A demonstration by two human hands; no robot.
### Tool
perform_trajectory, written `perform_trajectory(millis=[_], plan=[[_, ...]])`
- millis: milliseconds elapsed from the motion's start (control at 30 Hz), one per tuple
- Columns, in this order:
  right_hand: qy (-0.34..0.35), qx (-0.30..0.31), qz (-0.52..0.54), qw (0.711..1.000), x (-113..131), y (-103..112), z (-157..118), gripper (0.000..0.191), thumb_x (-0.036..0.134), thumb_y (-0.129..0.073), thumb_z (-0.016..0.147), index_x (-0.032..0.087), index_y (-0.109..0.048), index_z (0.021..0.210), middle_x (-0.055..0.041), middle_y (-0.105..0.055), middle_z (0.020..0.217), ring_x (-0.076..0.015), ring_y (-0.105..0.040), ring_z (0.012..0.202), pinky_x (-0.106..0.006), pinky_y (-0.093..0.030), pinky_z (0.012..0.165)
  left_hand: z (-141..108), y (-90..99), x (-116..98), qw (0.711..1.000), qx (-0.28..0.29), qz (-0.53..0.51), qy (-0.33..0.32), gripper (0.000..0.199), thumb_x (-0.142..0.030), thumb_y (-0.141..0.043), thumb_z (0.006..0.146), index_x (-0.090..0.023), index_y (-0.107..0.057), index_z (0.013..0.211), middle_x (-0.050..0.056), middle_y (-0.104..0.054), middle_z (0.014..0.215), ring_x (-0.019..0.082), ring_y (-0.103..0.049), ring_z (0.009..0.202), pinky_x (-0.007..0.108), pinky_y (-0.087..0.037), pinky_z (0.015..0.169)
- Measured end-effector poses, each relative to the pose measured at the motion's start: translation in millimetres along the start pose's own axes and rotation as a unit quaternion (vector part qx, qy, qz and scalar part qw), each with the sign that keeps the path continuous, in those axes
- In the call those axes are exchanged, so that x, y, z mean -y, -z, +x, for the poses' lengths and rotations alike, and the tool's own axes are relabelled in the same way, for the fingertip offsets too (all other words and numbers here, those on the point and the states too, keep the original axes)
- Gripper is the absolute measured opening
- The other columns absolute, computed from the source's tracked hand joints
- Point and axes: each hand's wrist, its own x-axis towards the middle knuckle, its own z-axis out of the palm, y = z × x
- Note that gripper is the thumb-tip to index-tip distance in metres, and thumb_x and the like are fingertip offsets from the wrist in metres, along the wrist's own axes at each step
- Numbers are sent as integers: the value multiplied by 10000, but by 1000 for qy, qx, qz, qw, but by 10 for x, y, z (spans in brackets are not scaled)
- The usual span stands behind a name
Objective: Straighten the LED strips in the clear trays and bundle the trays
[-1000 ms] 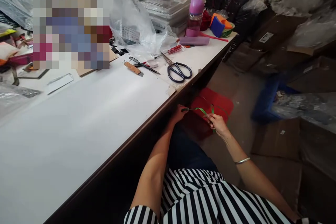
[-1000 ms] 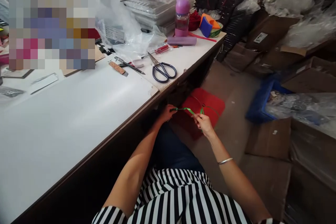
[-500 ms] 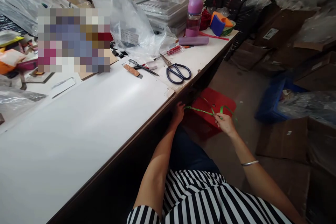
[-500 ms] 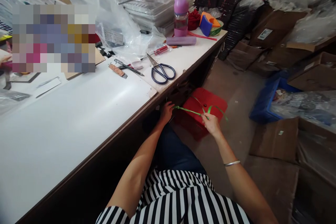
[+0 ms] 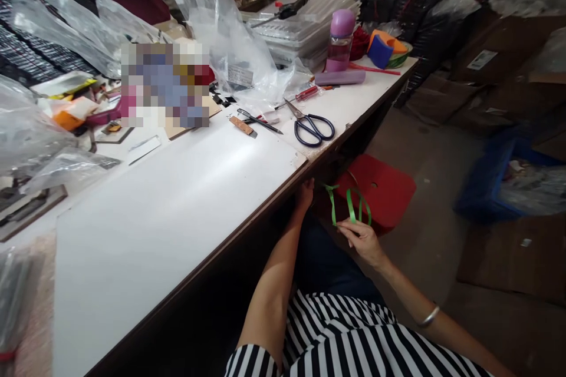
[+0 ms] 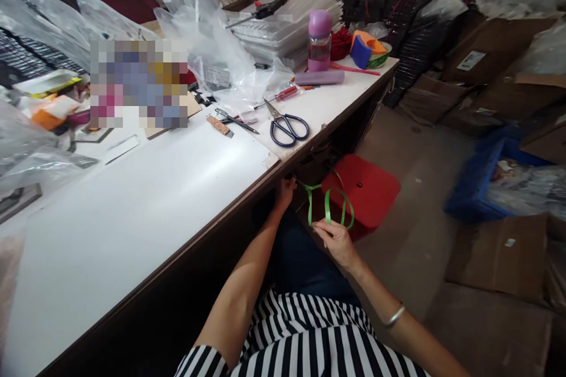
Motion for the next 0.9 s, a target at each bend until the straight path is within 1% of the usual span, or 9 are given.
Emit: perform_trajectory(millis=[100, 167, 267, 367, 467, 533, 633, 800, 900], plan=[[20, 2, -35, 999, -44, -103, -17, 286, 412, -565, 838, 201, -743, 913, -77, -699, 884, -165, -642, 675, -279, -535, 612, -61, -24, 3, 993, 76, -57, 73, 336, -415, -502, 905, -135, -578, 1076, 61, -629, 978, 145, -618, 809, 339, -536, 720], [26, -3, -59, 998, -92, -141, 13, 299, 414, -541, 847, 206, -740, 929, -85, -704, 920, -206, -660, 823, -328, -538, 755, -135, -49, 11, 981, 131, -97, 106, 364, -449, -492, 903, -129, -588, 1049, 57, -636, 941, 141, -621, 779, 332, -537, 699], [20, -2, -98, 995, -149, -161, 59, 302, 402, -524, 847, 208, -736, 941, -86, -703, 949, -225, -659, 854, -363, -520, 812, -235, -51, -3, 964, 178, -165, 109, 398, -474, -465, 910, -128, -587, 1065, 60, -648, 933, 143, -631, 774, 342, -538, 710], [4, 0, -134, 991, -189, -148, 59, 304, 385, -510, 846, 198, -735, 932, -86, -706, 926, -233, -663, 812, -365, -520, 783, -283, 14, -55, 952, 183, -234, 76, 367, -407, -486, 912, -128, -561, 1137, 80, -664, 971, 157, -647, 821, 354, -530, 767], [-13, -9, -163, 987, -247, -119, 35, 347, 390, -472, 856, 173, -732, 930, -102, -709, 886, -243, -662, 763, -374, -519, 746, -306, 99, -100, 937, 196, -283, 49, 332, -277, -566, 863, -124, -569, 1157, 112, -686, 990, 176, -661, 873, 350, -505, 835], [-21, -17, -177, 984, -296, -108, 31, 376, 396, -451, 860, 157, -730, 937, -112, -709, 869, -249, -660, 749, -383, -514, 741, -320, 135, -106, 929, 209, -302, 41, 342, -235, -600, 831, -138, -581, 1159, 109, -695, 979, 178, -667, 858, 352, -498, 844], [-23, -20, -190, 981, -352, -120, 50, 395, 393, -437, 861, 141, -728, 949, -125, -707, 868, -253, -658, 751, -385, -508, 737, -332, 141, -81, 925, 219, -309, 37, 327, -214, -638, 809, -155, -599, 1128, 76, -694, 929, 150, -660, 799, 338, -503, 820], [-2, 3, -186, 983, -334, -214, 78, 365, 369, -442, 866, 159, -731, 945, -117, -710, 907, -248, -660, 800, -368, -508, 747, -308, 93, -14, 931, 229, -281, 39, 144, -241, -624, 838, -115, -618, 908, 17, -647, 831, 120, -616, 729, 320, -525, 728], [12, 23, -176, 984, -286, -280, 71, 356, 362, -444, 873, 165, -728, 961, -109, -710, 926, -246, -662, 841, -370, -509, 779, -293, 73, 12, 936, 223, -270, 37, 145, -250, -602, 857, -119, -605, 918, 13, -629, 851, 118, -610, 747, 305, -527, 703]])
